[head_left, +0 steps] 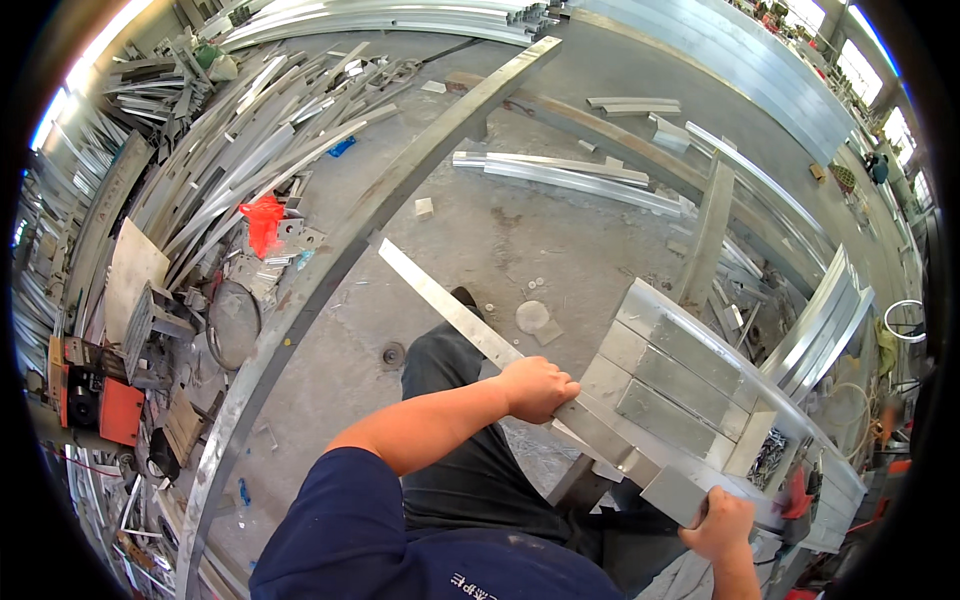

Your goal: The person aligns a metal bar with a metal frame, places screws into pre-drilled holes, and uses a power drill to fasten them. The person repeats this process for multiple screw positions along the frame.

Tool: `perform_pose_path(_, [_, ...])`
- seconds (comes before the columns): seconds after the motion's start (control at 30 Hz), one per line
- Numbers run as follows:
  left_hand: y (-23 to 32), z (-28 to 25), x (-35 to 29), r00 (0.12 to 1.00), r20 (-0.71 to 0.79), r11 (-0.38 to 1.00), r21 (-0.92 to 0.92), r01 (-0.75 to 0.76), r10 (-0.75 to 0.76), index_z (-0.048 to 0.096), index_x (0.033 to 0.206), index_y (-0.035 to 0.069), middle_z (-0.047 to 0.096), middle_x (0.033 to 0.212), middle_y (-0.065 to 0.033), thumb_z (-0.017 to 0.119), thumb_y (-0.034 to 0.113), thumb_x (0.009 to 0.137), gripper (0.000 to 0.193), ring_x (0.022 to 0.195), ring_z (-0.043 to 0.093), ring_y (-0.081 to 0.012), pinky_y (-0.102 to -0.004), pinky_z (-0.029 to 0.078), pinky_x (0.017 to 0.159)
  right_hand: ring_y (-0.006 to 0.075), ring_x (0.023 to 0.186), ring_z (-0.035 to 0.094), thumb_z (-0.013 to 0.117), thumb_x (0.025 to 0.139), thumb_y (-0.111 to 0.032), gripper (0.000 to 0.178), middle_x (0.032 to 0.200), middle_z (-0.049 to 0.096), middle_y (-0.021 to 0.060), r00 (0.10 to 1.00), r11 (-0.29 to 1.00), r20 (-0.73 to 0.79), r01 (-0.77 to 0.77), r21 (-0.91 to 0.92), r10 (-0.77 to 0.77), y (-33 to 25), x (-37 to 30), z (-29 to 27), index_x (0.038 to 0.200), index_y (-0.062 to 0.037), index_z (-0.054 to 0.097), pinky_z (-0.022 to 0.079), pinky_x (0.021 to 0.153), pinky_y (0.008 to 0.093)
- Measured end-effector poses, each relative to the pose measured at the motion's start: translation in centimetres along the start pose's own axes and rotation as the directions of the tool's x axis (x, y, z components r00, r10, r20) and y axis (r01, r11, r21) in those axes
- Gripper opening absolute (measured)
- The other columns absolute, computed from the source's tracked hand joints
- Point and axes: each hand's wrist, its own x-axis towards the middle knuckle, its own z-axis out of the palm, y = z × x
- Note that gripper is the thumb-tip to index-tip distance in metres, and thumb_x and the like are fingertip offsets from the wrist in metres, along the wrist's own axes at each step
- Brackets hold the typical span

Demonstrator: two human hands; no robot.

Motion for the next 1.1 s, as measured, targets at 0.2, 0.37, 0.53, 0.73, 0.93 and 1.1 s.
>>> perform_pose_path(0.2, [-0.8, 0.2, 0.5, 1.0, 0.01, 1.0, 0.016, -0.018, 0.017, 0.06, 0.09, 0.008, 0.068, 0.086, -0.0099, 0.067, 0.02, 0.078, 0.018, 0.084, 0.07, -0.0327, -0.0455, 0.055, 0.075, 0.0352, 0.06, 0.064, 0.079, 0.051, -0.028, 0.04, 0.065, 0.063, 0.0102, 0.999, 0.993, 0.033, -0.006, -0.118, 0.01, 0.0, 0.7, -0.1, 0.075, -0.0087, 0.053, 0.048, 0.054, 0.0438])
perform_pose_path(0.37, [-2.8, -1.2, -0.4, 1.0, -0.003, 0.998, 0.062, -0.011, 0.012, 0.059, 0.087, 0.009, 0.068, 0.086, -0.0094, 0.071, 0.019, 0.073, 0.022, 0.084, 0.07, -0.0327, -0.0456, 0.055, 0.075, 0.0353, 0.06, 0.065, 0.078, 0.054, -0.028, 0.037, 0.066, 0.064, 0.0111, 0.999, 0.995, -0.003, 0.043, -0.093, -0.044, -1.9, 3.2, -0.5, 0.075, -0.0084, 0.054, 0.049, 0.055, 0.0445])
perform_pose_path(0.53, [-5.4, -0.9, -2.1, 0.997, -0.056, 0.995, 0.09, 0.052, -0.047, 0.06, 0.086, 0.01, 0.066, 0.085, -0.008, 0.073, 0.018, 0.07, 0.023, 0.085, 0.069, -0.0315, -0.0433, 0.054, 0.079, 0.0348, 0.058, 0.065, 0.076, 0.057, -0.025, 0.032, 0.064, 0.063, 0.0106, 0.998, 0.998, 0.002, 0.056, -0.003, -0.056, -3.8, 5.6, 1.3, 0.072, -0.0082, 0.054, 0.048, 0.053, 0.0442])
perform_pose_path(0.73, [-8.2, -1.3, -3.1, 0.995, -0.057, 0.99, 0.117, 0.084, -0.078, 0.061, 0.088, 0.01, 0.067, 0.088, -0.0075, 0.075, 0.017, 0.068, 0.025, 0.089, 0.069, -0.0304, -0.0425, 0.054, 0.081, 0.0367, 0.063, 0.066, 0.076, 0.056, -0.025, 0.034, 0.068, 0.065, 0.0129, 0.999, 0.999, 0.005, 0.04, 0.024, -0.04, -5.8, 8.2, 1.7, 0.075, -0.0069, 0.054, 0.051, 0.057, 0.0436])
perform_pose_path(0.93, [-9.8, -2.9, -4.5, 0.989, -0.027, 0.979, 0.142, 0.148, -0.146, 0.063, 0.091, 0.012, 0.067, 0.09, -0.0054, 0.077, 0.016, 0.066, 0.028, 0.092, 0.068, -0.0287, -0.0415, 0.053, 0.084, 0.0328, 0.064, 0.068, 0.079, 0.061, -0.027, 0.034, 0.069, 0.066, 0.0106, 0.995, 0.995, 0.02, 0.096, 0.022, -0.096, -7.6, 10.5, 2.2, 0.077, -0.0083, 0.055, 0.052, 0.056, 0.0429])
perform_pose_path(1.1, [-10.4, -3.0, -5.2, 0.982, -0.105, 0.972, 0.163, 0.172, -0.156, 0.063, 0.088, 0.013, 0.066, 0.09, -0.0037, 0.077, 0.017, 0.066, 0.027, 0.092, 0.067, -0.0277, -0.0405, 0.052, 0.083, 0.0338, 0.066, 0.068, 0.079, 0.062, -0.028, 0.034, 0.071, 0.066, 0.0112, 0.996, 0.996, 0.029, 0.088, 0.03, -0.089, -8.2, 11.1, 3.1, 0.077, -0.0083, 0.055, 0.052, 0.059, 0.0437])
